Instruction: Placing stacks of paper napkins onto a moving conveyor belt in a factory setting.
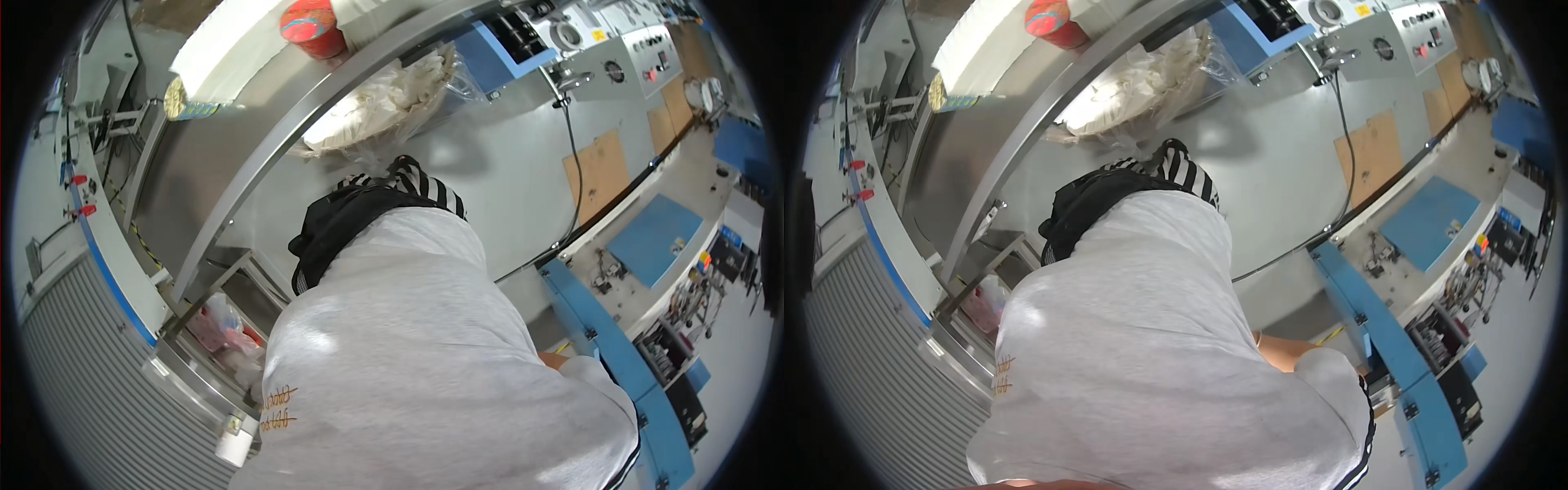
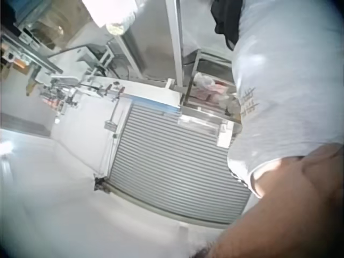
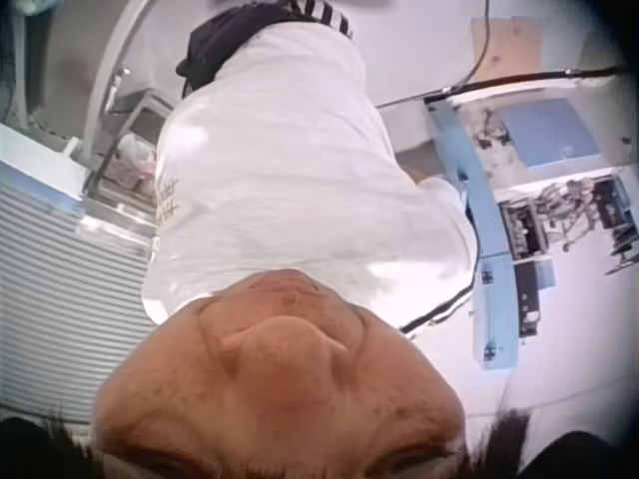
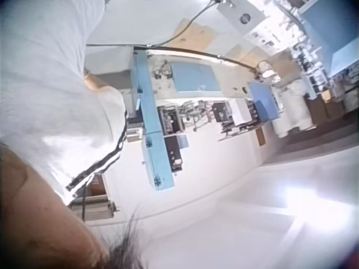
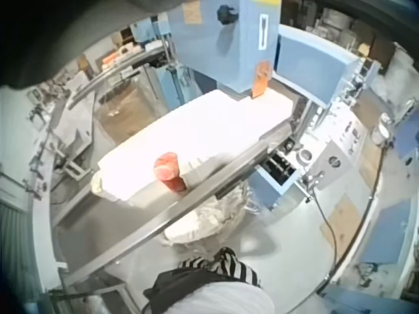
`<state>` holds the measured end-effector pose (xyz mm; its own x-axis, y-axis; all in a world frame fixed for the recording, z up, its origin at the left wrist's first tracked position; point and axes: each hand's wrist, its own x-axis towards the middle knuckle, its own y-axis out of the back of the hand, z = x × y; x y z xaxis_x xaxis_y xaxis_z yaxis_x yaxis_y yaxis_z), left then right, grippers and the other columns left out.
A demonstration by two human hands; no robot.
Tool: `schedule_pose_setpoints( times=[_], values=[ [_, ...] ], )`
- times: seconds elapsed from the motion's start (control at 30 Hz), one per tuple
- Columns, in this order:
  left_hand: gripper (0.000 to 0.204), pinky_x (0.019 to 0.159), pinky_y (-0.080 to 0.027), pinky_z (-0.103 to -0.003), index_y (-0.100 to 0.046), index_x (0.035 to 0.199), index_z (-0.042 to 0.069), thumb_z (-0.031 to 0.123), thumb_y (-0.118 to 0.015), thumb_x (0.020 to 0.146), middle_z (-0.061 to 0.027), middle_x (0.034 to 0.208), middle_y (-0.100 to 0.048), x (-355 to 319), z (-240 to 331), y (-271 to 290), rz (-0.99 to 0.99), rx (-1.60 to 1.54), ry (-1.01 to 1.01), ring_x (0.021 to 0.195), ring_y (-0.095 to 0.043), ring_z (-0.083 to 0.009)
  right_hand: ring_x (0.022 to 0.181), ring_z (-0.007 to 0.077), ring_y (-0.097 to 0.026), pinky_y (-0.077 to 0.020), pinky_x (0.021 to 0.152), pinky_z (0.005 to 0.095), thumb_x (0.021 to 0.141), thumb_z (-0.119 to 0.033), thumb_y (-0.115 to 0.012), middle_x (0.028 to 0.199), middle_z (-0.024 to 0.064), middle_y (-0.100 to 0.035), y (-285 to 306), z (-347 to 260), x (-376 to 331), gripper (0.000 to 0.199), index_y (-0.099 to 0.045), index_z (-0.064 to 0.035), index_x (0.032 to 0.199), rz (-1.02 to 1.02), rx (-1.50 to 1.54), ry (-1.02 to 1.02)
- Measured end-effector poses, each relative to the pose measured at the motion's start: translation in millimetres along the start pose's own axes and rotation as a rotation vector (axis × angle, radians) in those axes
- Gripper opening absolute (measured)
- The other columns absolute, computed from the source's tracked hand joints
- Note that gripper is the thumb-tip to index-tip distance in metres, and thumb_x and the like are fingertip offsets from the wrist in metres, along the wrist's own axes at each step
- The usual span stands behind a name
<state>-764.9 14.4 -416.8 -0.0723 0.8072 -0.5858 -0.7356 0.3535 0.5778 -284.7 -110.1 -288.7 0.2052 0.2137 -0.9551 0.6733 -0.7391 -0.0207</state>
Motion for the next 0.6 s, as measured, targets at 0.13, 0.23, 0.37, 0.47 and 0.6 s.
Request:
schedule_pose_setpoints(
  times=[0.13, 0.23, 0.37, 0.47, 0.6],
  values=[
    [0.029, 0.065, -0.046, -0.032, -0.057, 0.097, 0.0, 0.018, -0.069, 0.078, -0.0098, 0.079, -0.063, 8.5, 2.8, 13.2, -0.011, 0.033, -0.037, 0.073, -0.059, -0.0198, 0.086, 0.0209, -0.061, -0.0487, 0.078, 0.0331, 0.085, -0.005, -0.055, 0.092, 0.0085, -0.065, -6.1, 4.8, -16.0, 0.016, -0.056, 0.0002, 0.1, -0.012, 0.154, -0.057],
    [0.029, 0.065, -0.046, -0.032, -0.057, 0.097, 0.0, 0.018, -0.069, 0.079, -0.0095, 0.079, -0.063, 12.0, 3.8, 16.5, -0.023, 0.047, -0.061, 0.073, -0.058, -0.0194, 0.086, 0.0208, -0.061, -0.0487, 0.078, 0.033, 0.085, -0.004, -0.056, 0.092, 0.0082, -0.065, -5.0, 10.4, -24.5, 0.016, -0.057, 0.0002, 0.099, -0.017, 0.261, -0.094],
    [0.028, 0.066, -0.046, -0.031, -0.057, 0.097, 0.0, 0.018, -0.069, 0.079, -0.0092, 0.08, -0.063, 17.2, 5.4, 22.3, -0.017, 0.042, -0.071, 0.074, -0.058, -0.0187, 0.079, 0.0147, -0.059, -0.0475, 0.07, 0.0285, 0.079, 0.001, -0.056, 0.084, 0.0024, -0.062, 23.1, 36.6, 7.4, 0.007, -0.057, -0.0024, 0.086, -0.22, 0.081, 0.125],
    [0.028, 0.066, -0.046, -0.031, -0.057, 0.097, 0.0, 0.018, -0.069, 0.079, -0.0089, 0.081, -0.063, 19.4, 9.1, 18.5, -0.032, 0.048, -0.085, 0.074, -0.058, -0.0182, 0.062, 0.0096, -0.048, -0.0375, 0.057, 0.0228, 0.077, -0.004, -0.059, 0.07, -0.0007, -0.052, 59.3, 42.4, 36.4, 0.005, -0.054, -0.0048, 0.077, -0.48, 0.146, -0.222],
    [0.028, 0.066, -0.046, -0.03, -0.058, 0.098, 0.0, 0.018, -0.069, 0.079, -0.0085, 0.081, -0.063, 11.2, 8.8, 20.5, 0.0, 0.039, -0.079, 0.074, -0.057, -0.0176, 0.049, 0.0109, -0.041, -0.0345, 0.048, 0.0245, 0.078, -0.013, -0.063, 0.06, -0.0011, -0.046, 40.5, 5.0, 21.4, 0.014, -0.053, -0.0047, 0.073, -0.446, 0.354, -0.27]
  ],
)
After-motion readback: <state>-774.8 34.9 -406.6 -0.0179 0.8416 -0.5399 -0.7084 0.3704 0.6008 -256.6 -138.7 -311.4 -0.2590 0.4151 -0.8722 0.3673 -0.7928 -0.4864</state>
